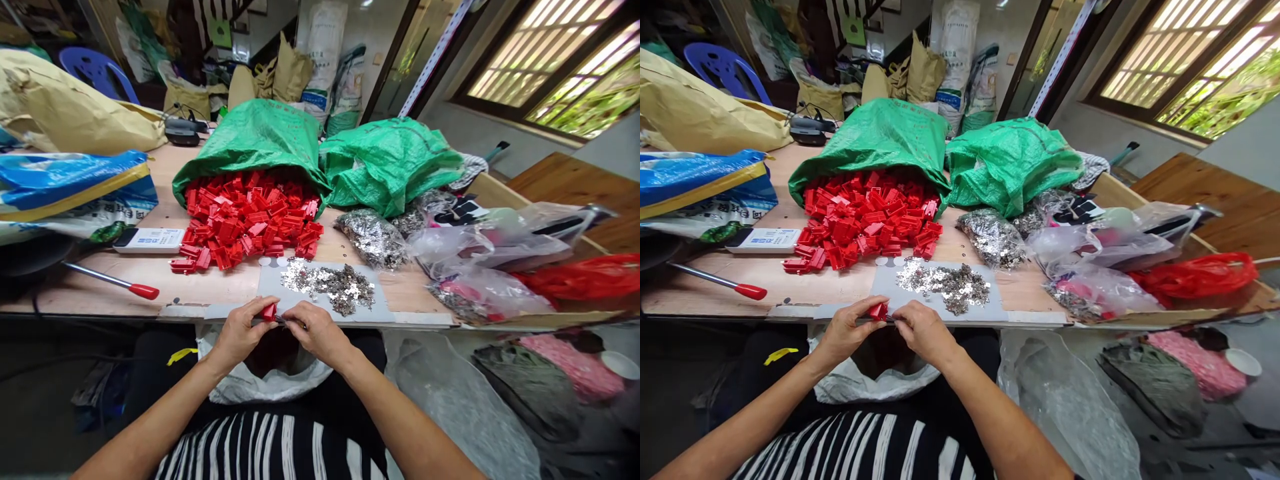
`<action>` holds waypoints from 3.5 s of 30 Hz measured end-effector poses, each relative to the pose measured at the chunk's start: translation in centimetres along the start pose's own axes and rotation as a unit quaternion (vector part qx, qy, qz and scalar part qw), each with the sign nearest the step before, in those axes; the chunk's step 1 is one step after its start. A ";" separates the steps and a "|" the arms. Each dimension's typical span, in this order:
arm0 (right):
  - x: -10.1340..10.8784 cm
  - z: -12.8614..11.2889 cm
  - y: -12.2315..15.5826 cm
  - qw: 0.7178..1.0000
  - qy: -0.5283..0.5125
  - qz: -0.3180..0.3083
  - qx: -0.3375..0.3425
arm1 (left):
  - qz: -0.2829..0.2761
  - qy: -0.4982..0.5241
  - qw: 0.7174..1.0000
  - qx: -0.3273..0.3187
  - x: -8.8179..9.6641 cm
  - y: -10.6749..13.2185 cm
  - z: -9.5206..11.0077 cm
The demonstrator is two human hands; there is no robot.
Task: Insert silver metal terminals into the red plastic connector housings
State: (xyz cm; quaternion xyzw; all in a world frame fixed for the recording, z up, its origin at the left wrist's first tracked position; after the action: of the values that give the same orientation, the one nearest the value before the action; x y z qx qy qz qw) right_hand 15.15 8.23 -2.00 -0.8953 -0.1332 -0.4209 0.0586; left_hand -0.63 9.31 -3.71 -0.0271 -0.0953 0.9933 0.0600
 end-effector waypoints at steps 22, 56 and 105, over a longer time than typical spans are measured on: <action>1.0 -1.1 1.9 0.994 -0.080 0.057 -0.048 | 0.000 -0.100 0.988 -0.116 -0.1 1.3 1.6; -0.4 -0.3 0.4 0.998 0.003 0.005 -0.059 | -0.089 -0.252 0.948 -0.173 0.2 1.3 -0.7; 1.4 -4.4 2.4 0.994 -0.108 0.010 -0.028 | 0.154 0.431 0.859 0.229 -2.6 4.3 1.4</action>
State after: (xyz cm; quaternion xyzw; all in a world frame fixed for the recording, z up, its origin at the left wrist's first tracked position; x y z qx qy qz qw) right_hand 13.41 5.24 1.92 -0.9381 -0.1177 -0.3249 0.0230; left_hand 1.34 4.56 -3.07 -0.4527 0.1761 0.8724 -0.0537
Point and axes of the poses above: each hand's wrist, its own y-axis away from the middle knuckle, its own x-axis out of the back of the hand, z = x × y, the point moved 6 cm from there along -y, towards the middle knuckle, and after that the axes turned 14 degrees about -x, right-handed, at the moved point
